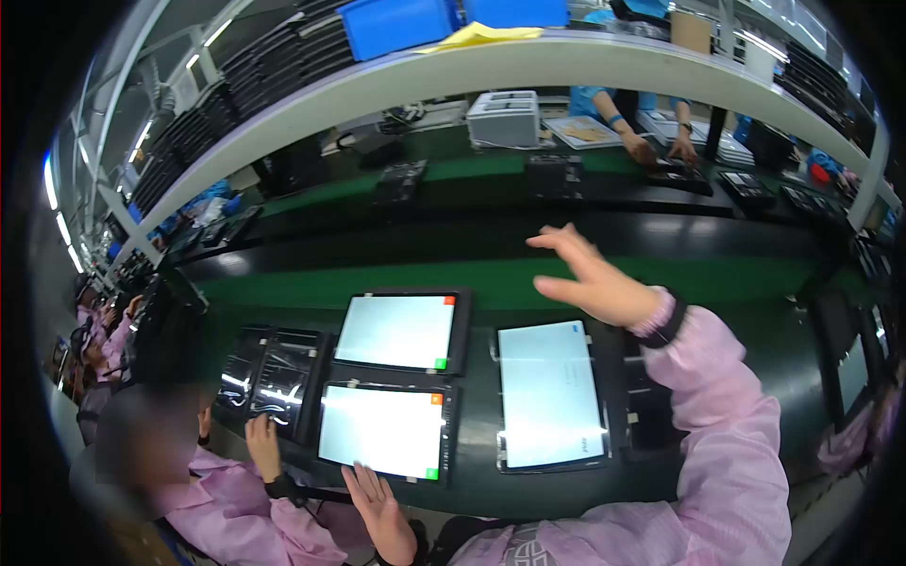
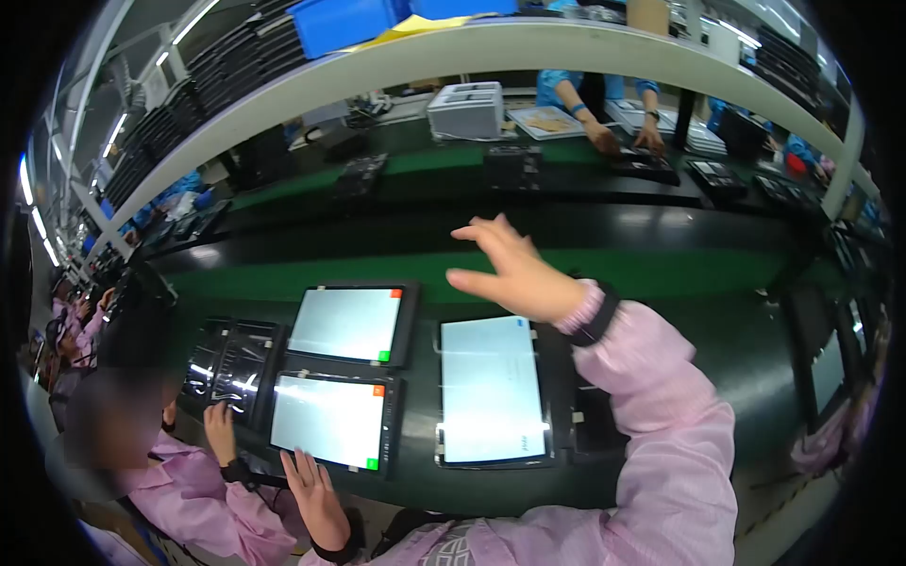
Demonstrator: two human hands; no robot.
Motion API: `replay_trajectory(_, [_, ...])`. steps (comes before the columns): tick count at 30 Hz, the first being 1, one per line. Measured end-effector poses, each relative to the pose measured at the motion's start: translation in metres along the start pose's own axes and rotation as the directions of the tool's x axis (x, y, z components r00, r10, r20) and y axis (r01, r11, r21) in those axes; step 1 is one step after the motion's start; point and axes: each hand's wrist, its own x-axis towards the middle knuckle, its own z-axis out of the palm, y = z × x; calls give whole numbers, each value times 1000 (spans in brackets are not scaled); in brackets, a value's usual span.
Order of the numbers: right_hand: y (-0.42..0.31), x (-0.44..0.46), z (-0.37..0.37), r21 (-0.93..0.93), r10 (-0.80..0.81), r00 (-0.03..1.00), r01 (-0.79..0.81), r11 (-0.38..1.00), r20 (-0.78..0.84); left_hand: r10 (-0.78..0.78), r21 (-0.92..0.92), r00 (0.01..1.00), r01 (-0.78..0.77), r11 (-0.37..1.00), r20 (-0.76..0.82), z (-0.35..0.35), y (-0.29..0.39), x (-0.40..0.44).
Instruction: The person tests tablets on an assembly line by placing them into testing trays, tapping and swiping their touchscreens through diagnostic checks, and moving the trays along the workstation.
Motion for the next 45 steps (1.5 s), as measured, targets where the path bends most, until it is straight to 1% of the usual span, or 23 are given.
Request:
replay_trajectory(1, [-7, -28, -20, -302, -93, 993, 67, 951, -72, -25, 268, 977, -33, 963, 210, 15, 9, -1])
replay_trajectory(2, [-7, -53, -36, -343, -87, 993, 55, 938, -80, -98, 496, 908, -129, 858, 407, 24, 10, -1])
replay_trajectory(3, [-1, -78, -49, -384, -80, 993, 40, 923, -90, -174, 601, 844, -202, 773, 507, 25, -2, 2])
replay_trajectory(5, [40, -128, -54, -180, 42, 992, -63, 982, -121, -237, 654, 657, -510, 559, 716, 45, -31, 7])
replay_trajectory(8, [89, -209, -38, -386, 321, 885, -441, 810, -337, -269, 650, 626, -522, 553, 732, 93, -62, -5])
replay_trajectory(9, [99, -232, -35, -378, 421, 820, -558, 739, -388, -279, 641, 610, -523, 561, 742, 103, -70, -6])
replay_trajectory(11, [134, -275, -24, -208, 537, 715, -668, 715, -449, -261, 649, 613, -580, 492, 746, 114, -86, -2])
replay_trajectory(13, [155, -293, -12, 88, 554, 746, -565, 820, -370, -217, 704, 678, -618, 348, 702, 118, -104, 7])
replay_trajectory(14, [163, -294, -6, 88, 601, 749, -603, 793, -280, -233, 770, 744, -544, 333, 626, 118, -115, 14])
replay_trajectory(15, [166, -290, -3, 96, 605, 745, -606, 790, -279, -238, 770, 741, -548, 329, 628, 121, -119, 19])
replay_trajectory(17, [172, -277, -5, -57, 516, 789, -563, 824, -335, -361, 872, 794, -456, 180, 490, 128, -126, 29])
replay_trajectory(18, [185, -271, -5, -75, 491, 792, -550, 832, -363, -343, 862, 792, -448, 236, 505, 123, -135, 34])
replay_trajectory(21, [222, -240, -16, 76, 505, 770, -519, 851, -390, -378, 857, 770, -445, 259, 514, 119, -142, 40])
replay_trajectory(25, [241, -216, -16, -11, 457, 760, -520, 854, -463, -309, 832, 776, -477, 284, 550, 115, -145, 45])
replay_trajectory(29, [251, -213, -17, -4, 393, 795, -445, 895, -463, -386, 776, 712, -358, 520, 587, 99, -159, 67])
replay_trajectory(33, [246, -214, -20, 28, 456, 776, -495, 869, -435, -315, 743, 714, -423, 519, 626, 82, -180, 78])
replay_trajectory(35, [249, -215, -9, 98, 537, 720, -556, 825, -439, -363, 768, 679, -521, 373, 638, 110, -151, 61])
replay_trajectory(36, [243, -220, -14, 95, 557, 707, -580, 809, -435, -402, 803, 696, -504, 317, 595, 112, -151, 58])
replay_trajectory(39, [236, -219, -18, 141, 579, 700, -580, 803, -417, -371, 789, 702, -481, 381, 608, 103, -160, 58])
replay_trajectory(42, [233, -222, -9, 86, 506, 664, -557, 826, -551, -299, 798, 755, -466, 383, 584, 79, -180, 62])
replay_trajectory(43, [202, -221, -14, 26, 540, 645, -629, 777, -540, -312, 818, 768, -450, 358, 559, 90, -166, 54])
replay_trajectory(44, [197, -222, 2, -210, 405, 630, -676, 707, -663, -338, 840, 779, -419, 346, 528, 102, -154, 46])
replay_trajectory(45, [174, -226, 12, -414, 324, 681, -684, 601, -656, -365, 854, 782, -392, 341, 505, 108, -148, 43])
